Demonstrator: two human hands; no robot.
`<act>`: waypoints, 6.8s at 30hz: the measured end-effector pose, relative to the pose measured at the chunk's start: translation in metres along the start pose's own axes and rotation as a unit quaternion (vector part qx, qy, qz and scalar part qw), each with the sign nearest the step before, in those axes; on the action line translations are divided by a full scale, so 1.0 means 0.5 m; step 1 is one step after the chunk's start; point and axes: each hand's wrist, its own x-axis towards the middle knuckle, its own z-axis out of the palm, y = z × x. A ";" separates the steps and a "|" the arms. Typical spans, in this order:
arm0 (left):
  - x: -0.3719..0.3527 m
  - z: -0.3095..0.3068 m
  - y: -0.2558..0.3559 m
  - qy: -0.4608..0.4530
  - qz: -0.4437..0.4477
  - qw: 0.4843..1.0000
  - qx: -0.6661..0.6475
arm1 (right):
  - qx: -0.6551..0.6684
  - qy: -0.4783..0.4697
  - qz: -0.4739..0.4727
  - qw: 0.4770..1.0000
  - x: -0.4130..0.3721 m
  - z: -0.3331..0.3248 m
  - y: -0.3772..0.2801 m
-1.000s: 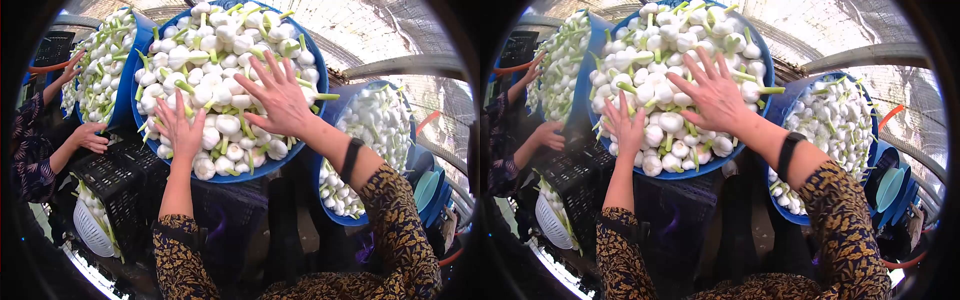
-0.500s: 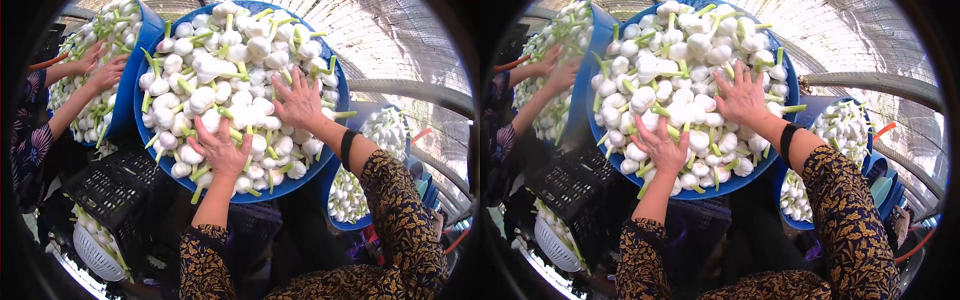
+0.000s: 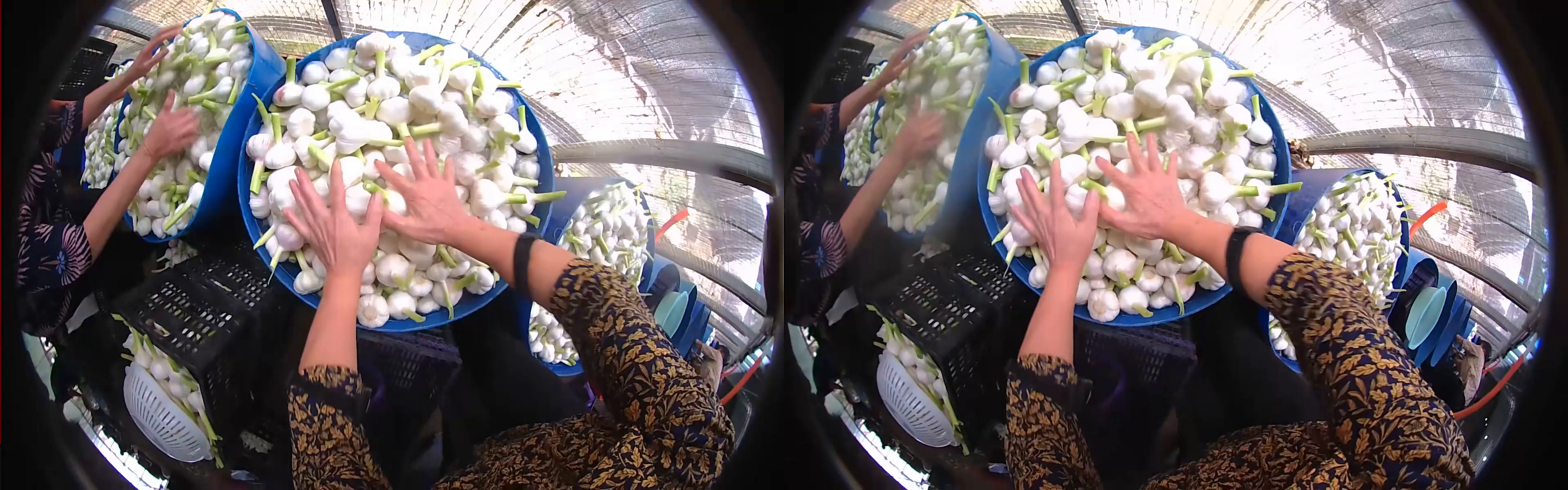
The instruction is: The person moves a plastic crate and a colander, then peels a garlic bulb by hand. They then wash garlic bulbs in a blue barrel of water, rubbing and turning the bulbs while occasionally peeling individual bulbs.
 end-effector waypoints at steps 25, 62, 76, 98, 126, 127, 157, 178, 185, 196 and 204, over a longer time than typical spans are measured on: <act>0.002 0.130 -0.024 -0.044 0.026 0.998 -0.041 | -0.033 -0.009 -0.034 0.999 0.029 0.070 0.052; 0.183 0.202 0.005 -0.100 0.017 0.994 0.029 | -0.163 0.023 -0.104 0.981 0.251 0.017 0.157; 0.187 0.040 -0.014 -0.058 0.072 0.995 0.025 | -0.170 -0.160 -0.063 0.970 0.257 -0.155 0.034; 0.174 0.131 -0.229 -0.097 -0.128 0.978 0.136 | -0.240 0.006 -0.151 0.959 0.423 0.115 -0.033; -0.197 0.130 -0.066 -0.157 -0.104 0.980 0.057 | -0.050 -0.074 -0.144 0.985 0.016 0.130 0.088; -0.195 0.112 -0.054 -0.192 -0.130 0.971 0.053 | -0.052 -0.069 -0.142 0.986 0.002 0.105 0.087; -0.139 0.172 0.079 -0.131 0.025 0.990 0.049 | -0.145 0.046 -0.059 0.987 -0.043 0.050 0.254; -0.160 0.032 -0.208 -0.165 -0.042 0.965 0.197 | -0.180 0.129 0.005 0.975 0.166 -0.015 0.308; -0.161 -0.032 -0.225 -0.224 0.054 0.953 0.196 | -0.154 0.013 0.024 0.988 0.141 -0.031 0.286; -0.163 -0.023 -0.224 -0.187 0.010 0.970 0.152 | -0.113 0.027 0.002 0.993 0.231 -0.191 0.081; -0.154 -0.034 -0.222 -0.207 -0.006 0.969 0.131 | -0.134 0.135 -0.058 0.980 0.425 0.055 0.056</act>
